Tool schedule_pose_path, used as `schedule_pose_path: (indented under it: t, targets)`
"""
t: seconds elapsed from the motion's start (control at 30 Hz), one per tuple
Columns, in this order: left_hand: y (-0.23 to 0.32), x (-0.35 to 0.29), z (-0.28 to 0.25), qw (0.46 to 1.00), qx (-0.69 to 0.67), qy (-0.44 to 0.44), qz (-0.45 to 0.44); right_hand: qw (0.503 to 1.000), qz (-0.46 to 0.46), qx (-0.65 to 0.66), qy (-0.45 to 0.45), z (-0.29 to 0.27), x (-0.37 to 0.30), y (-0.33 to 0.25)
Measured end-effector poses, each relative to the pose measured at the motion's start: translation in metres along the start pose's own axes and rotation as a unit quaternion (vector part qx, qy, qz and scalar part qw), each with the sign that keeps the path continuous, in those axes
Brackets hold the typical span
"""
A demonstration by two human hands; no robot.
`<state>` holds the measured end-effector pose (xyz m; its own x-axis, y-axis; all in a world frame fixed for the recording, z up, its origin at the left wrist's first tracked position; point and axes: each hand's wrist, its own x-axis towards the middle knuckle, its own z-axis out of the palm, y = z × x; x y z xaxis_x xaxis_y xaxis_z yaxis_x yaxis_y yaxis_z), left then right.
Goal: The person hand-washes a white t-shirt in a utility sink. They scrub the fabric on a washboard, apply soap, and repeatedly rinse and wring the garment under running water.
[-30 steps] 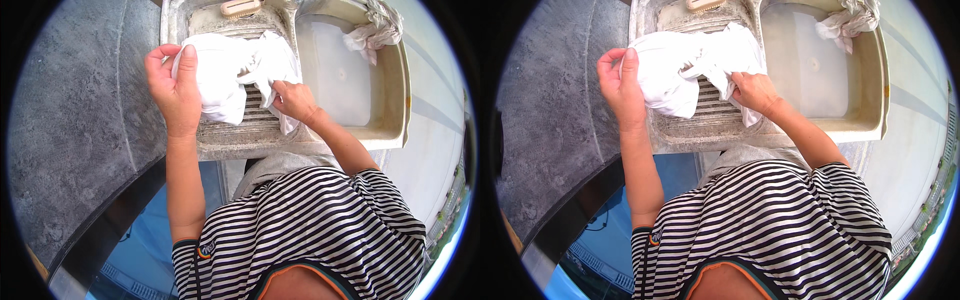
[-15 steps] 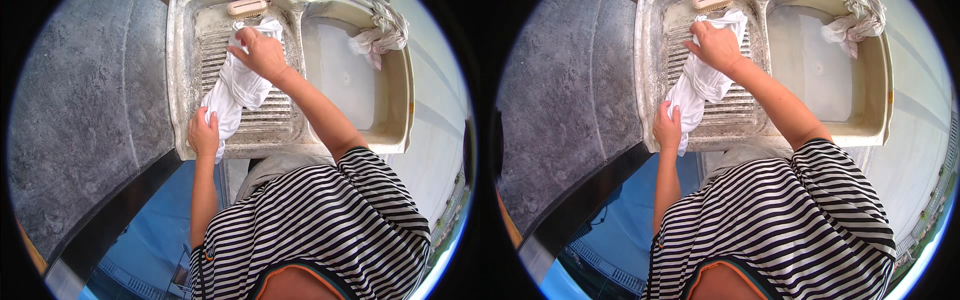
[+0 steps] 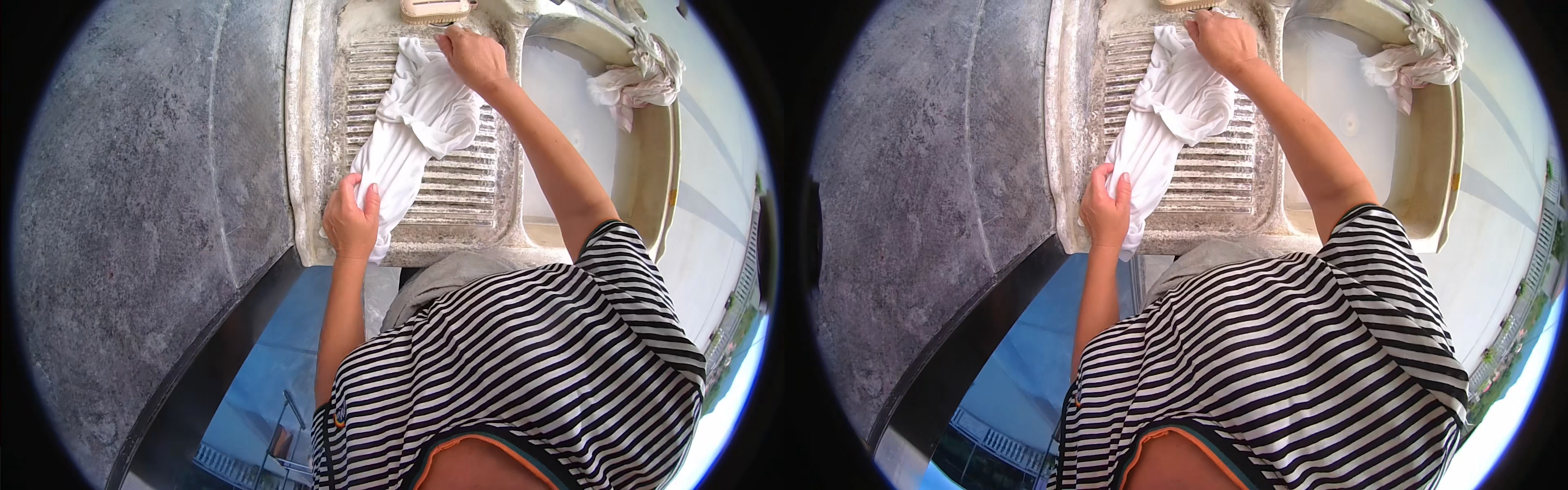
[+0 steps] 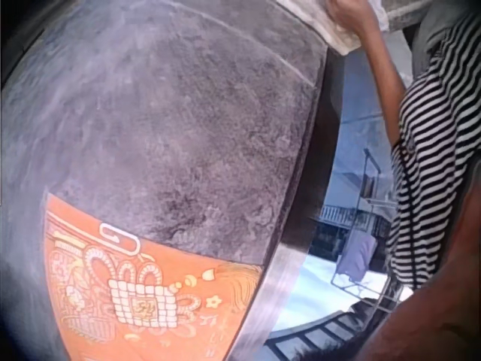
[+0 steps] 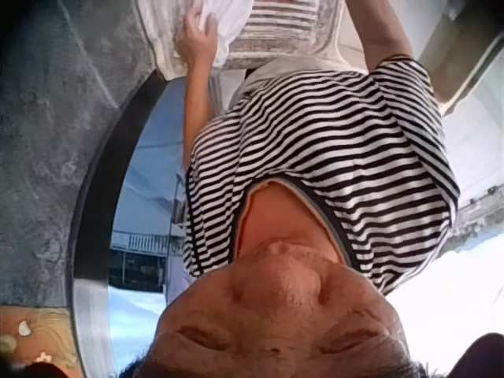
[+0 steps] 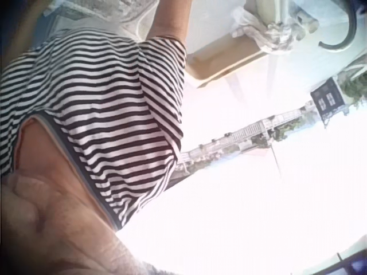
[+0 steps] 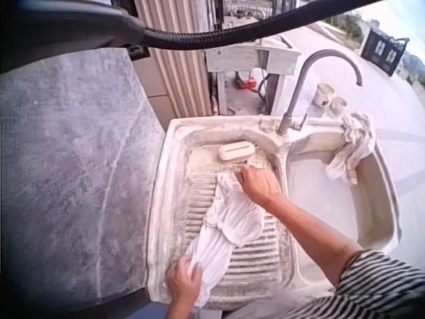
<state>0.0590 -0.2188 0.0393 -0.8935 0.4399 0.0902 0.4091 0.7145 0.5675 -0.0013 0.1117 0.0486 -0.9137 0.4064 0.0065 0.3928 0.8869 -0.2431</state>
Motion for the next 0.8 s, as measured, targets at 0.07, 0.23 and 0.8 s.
schedule_pose_path:
  t: [0.07, 0.23, 0.8]
  targets:
    - [0.0, 0.003, 0.004, 1.0, -0.002, 0.013, 0.013, 0.998, -0.046, 0.042, 0.015, -0.01, -0.045, -0.052]
    - [0.001, 0.01, 0.004, 1.0, 0.003, -0.009, 0.002, 0.981, -0.191, -0.008, 0.016, 0.058, -0.082, -0.077]
    - [0.004, 0.01, 0.004, 1.0, 0.003, 0.008, 0.008, 0.981, -0.176, -0.063, 0.046, 0.04, -0.062, -0.043]
